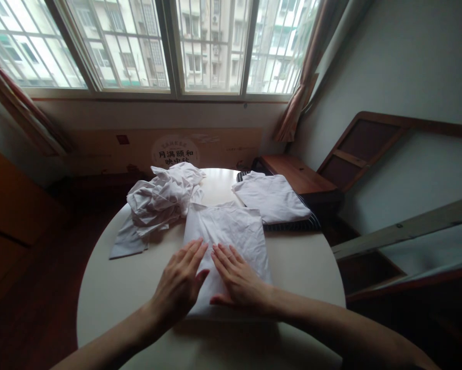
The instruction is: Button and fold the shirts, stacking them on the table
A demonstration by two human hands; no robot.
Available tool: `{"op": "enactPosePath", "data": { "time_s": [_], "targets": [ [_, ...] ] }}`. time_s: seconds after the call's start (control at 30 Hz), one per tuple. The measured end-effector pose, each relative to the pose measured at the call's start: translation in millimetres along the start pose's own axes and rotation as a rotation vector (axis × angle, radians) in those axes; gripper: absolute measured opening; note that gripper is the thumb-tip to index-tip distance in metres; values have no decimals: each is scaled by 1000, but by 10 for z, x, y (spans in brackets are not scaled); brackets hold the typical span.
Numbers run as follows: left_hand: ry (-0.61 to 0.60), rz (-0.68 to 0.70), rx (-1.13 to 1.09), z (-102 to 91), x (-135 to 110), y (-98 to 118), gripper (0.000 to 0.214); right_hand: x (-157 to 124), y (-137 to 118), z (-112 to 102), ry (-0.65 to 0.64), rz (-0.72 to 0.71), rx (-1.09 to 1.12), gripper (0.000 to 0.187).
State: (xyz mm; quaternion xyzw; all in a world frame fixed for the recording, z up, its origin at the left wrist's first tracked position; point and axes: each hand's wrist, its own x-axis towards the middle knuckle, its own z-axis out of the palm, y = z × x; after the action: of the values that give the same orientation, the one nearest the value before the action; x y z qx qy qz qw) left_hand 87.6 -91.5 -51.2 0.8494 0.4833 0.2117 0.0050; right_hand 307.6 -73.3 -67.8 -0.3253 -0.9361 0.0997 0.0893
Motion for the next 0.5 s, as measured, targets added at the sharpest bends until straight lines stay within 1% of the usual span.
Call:
{"op": "enactPosePath", "data": {
  "time_s": [0.07,0.13,0.2,0.27,0.37,0.43,0.47,0.5],
  "targets": [
    [-47,119,42,255,17,36,65,-13,34,64,10,26,-19,94],
    [-124,194,69,472,-44,16,79,-76,87,139,10,32,-27,94],
    [-188,208,83,579,-140,-34,87,-200,146,192,11,33,-33,98],
    [-234,190,86,568,-232,-83,91,-373,202,199,-5,42,-31,101],
    [-317,175,85,404,-277,-120,94,-609,269,81,-53,70,-6,101],
    [-363,176,78,262,-175,-123,90,-628,304,-79,-96,65,26,95],
    [-358,167,76,201,-69,-124,86,-567,323,-170,-93,72,34,89],
    [-328,148,79,156,71,-127,79,-454,347,-258,-71,83,30,82]
  ]
}}
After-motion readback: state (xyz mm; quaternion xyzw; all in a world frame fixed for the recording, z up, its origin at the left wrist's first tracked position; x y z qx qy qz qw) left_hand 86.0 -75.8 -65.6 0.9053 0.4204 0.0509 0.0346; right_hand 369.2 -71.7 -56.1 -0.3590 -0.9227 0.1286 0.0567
